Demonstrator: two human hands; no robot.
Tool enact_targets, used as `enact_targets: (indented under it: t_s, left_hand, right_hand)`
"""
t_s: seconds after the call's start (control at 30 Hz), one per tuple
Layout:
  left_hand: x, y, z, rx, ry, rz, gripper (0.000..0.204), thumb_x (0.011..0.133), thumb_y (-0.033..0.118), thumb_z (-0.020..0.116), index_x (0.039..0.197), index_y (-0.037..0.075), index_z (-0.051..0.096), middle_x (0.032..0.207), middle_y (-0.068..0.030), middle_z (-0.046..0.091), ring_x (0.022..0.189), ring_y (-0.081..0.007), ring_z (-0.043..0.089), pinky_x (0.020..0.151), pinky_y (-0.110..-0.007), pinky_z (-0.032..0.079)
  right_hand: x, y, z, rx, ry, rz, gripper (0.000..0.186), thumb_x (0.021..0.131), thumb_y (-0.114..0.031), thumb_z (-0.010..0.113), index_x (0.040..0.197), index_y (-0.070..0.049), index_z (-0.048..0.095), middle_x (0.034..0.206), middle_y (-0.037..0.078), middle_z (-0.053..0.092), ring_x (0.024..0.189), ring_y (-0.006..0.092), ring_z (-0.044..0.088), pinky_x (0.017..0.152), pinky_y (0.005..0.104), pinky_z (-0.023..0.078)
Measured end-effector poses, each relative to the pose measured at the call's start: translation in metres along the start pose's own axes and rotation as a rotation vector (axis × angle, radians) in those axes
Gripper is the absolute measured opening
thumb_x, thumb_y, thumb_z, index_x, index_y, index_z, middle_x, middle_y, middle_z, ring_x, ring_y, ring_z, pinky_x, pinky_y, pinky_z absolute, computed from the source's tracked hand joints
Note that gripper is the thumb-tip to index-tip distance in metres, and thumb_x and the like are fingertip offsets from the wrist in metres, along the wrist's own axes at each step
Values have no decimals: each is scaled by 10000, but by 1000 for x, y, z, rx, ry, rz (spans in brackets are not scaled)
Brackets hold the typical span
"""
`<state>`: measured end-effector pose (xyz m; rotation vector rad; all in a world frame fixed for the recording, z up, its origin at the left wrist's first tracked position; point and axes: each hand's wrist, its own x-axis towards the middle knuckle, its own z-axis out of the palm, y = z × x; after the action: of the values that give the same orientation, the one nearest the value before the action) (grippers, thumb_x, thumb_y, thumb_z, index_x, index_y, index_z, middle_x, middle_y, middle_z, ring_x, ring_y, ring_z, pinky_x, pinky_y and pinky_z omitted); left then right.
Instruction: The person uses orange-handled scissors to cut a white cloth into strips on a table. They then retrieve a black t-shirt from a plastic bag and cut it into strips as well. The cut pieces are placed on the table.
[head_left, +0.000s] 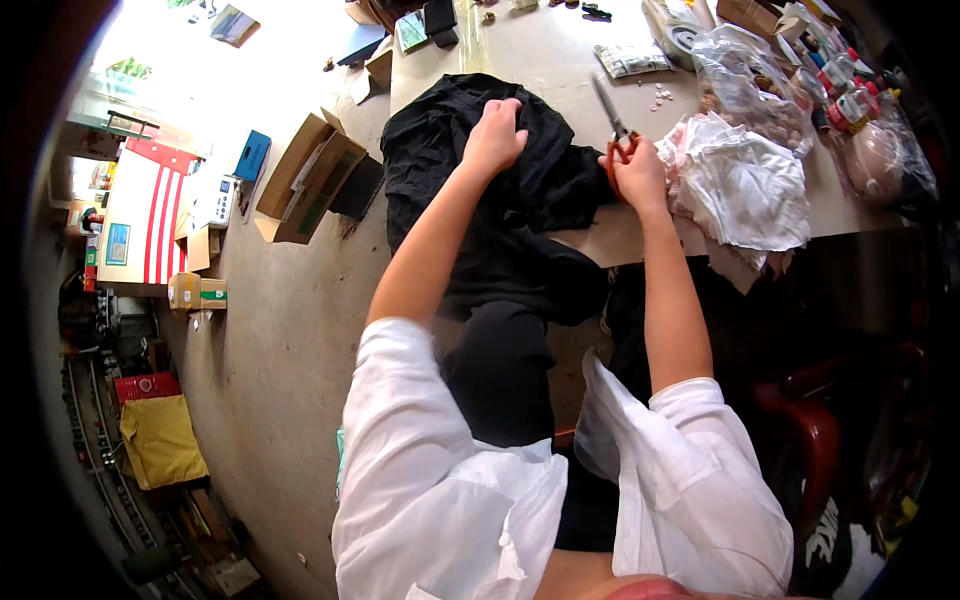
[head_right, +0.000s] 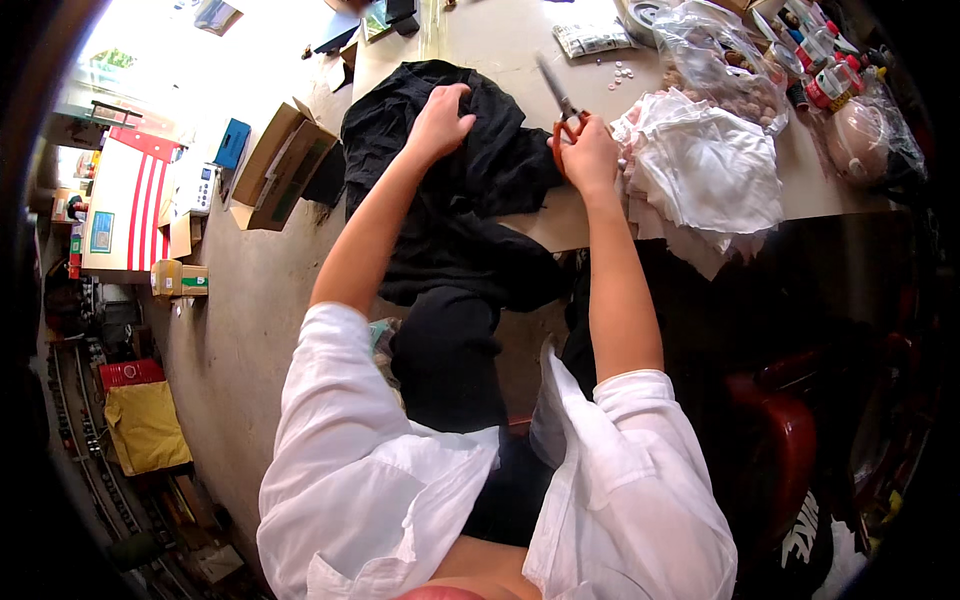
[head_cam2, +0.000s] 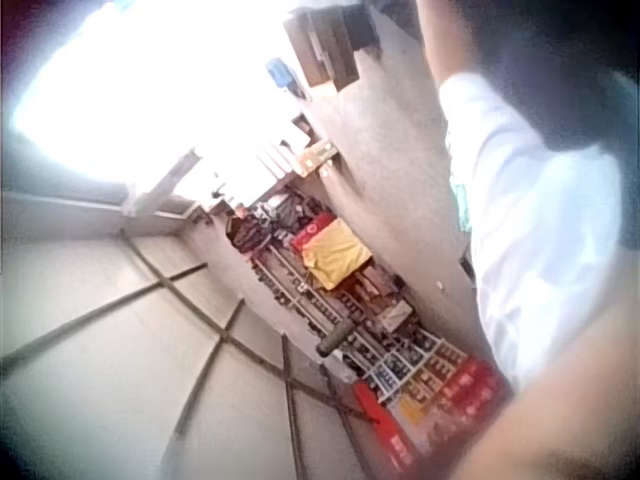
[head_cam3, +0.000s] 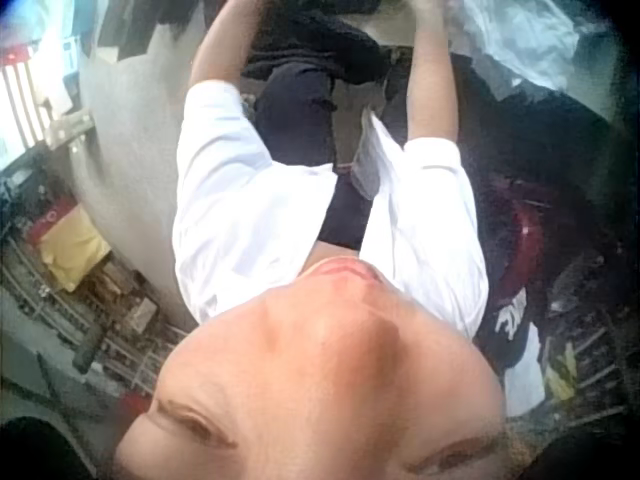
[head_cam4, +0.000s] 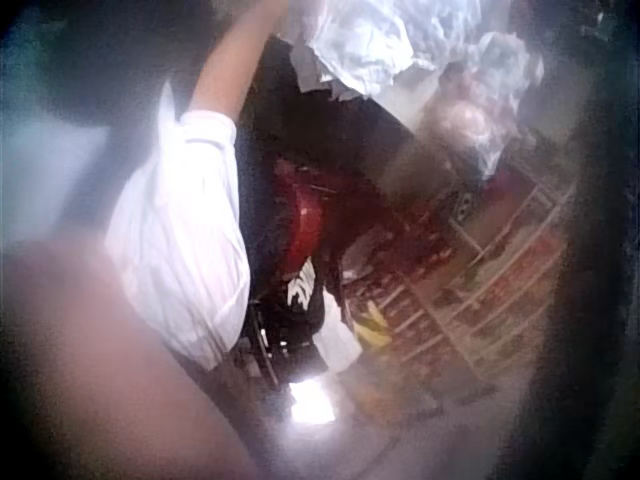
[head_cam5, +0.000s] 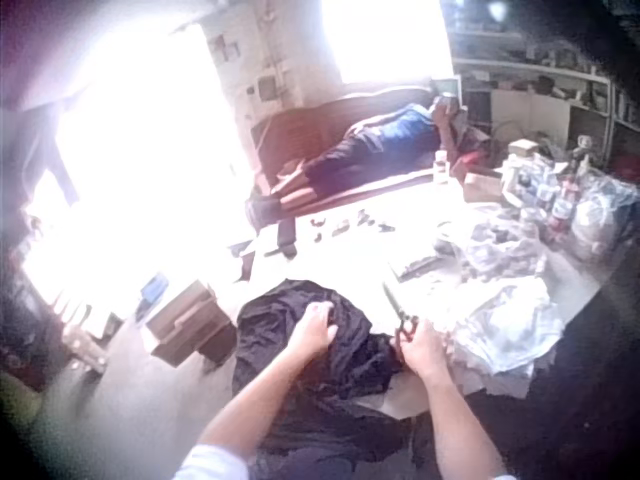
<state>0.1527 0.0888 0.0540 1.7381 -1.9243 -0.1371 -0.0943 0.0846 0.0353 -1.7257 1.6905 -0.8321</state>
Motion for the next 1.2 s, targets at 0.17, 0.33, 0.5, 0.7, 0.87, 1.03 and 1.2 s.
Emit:
enact_targets:
  t_s: [0.17, 0.33, 0.5, 0.7, 0.87, 1.03, 1.2]
  left_hand:
    - [41, -28, 43, 63, -1, -443, 265, 776, 116, 628, 1017, 33, 555, 1035, -243, 555, 980, -403, 574, 845, -444, 480]
    - [61, -61, 31, 24, 421, -574, 168, 785, 54, 563, 941, -2, 534, 978, -219, 548, 937, -396, 567, 819, -440, 471]
    - [29, 22, 46, 0, 524, -26, 288, 735, 127, 663, 948, -16, 531, 1032, -194, 523, 991, -353, 508, 859, -424, 436]
    - [-67, 111, 39, -57, -81, 388, 415, 694, 186, 713, 1077, 83, 591, 1077, -102, 540, 996, -288, 524, 824, -379, 464]
    - [-96, 46, -4, 42, -169, 373, 289, 729, -8, 577, 1003, 71, 629, 1013, -86, 588, 949, -264, 566, 849, -350, 464]
    - [-112, 63, -42, 37, -116, 246, 358, 727, 136, 707, 1059, 67, 593, 1114, -89, 573, 1069, -287, 531, 944, -374, 397]
    - [-111, 111, -14, -168, -145, 312, 429, 678, 201, 769, 1045, 74, 586, 1087, -95, 565, 1045, -292, 521, 900, -375, 439]
  right_hand:
    - [1, 11, -5, -216, -182, 19, 396, 747, -289, 715, 1008, -6, 624, 954, 162, 669, 949, 315, 629, 812, 397, 488]
    - [3, 7, -30, -174, -165, 55, 305, 763, -257, 674, 903, 11, 638, 901, 203, 663, 883, 359, 635, 775, 433, 493]
    - [6, 5, -38, -198, -173, 111, 288, 749, -187, 675, 920, 31, 599, 917, 239, 638, 914, 391, 609, 796, 437, 479]
    - [10, 12, -38, 8, -6, 65, 399, 737, -311, 742, 844, 53, 620, 789, 214, 650, 788, 365, 637, 741, 408, 492]
    - [11, 15, -39, 485, -233, 190, 375, 848, -372, 675, 852, -4, 602, 704, -4, 568, 575, 56, 494, 545, 207, 407]
    - [3, 3, -47, 648, -304, 210, 508, 797, -509, 693, 806, -18, 564, 629, -10, 522, 531, 47, 468, 478, 202, 374]
    - [-10, -12, -54, 699, -441, 261, 501, 797, -569, 655, 821, -89, 516, 721, -18, 498, 531, 30, 463, 466, 166, 381]
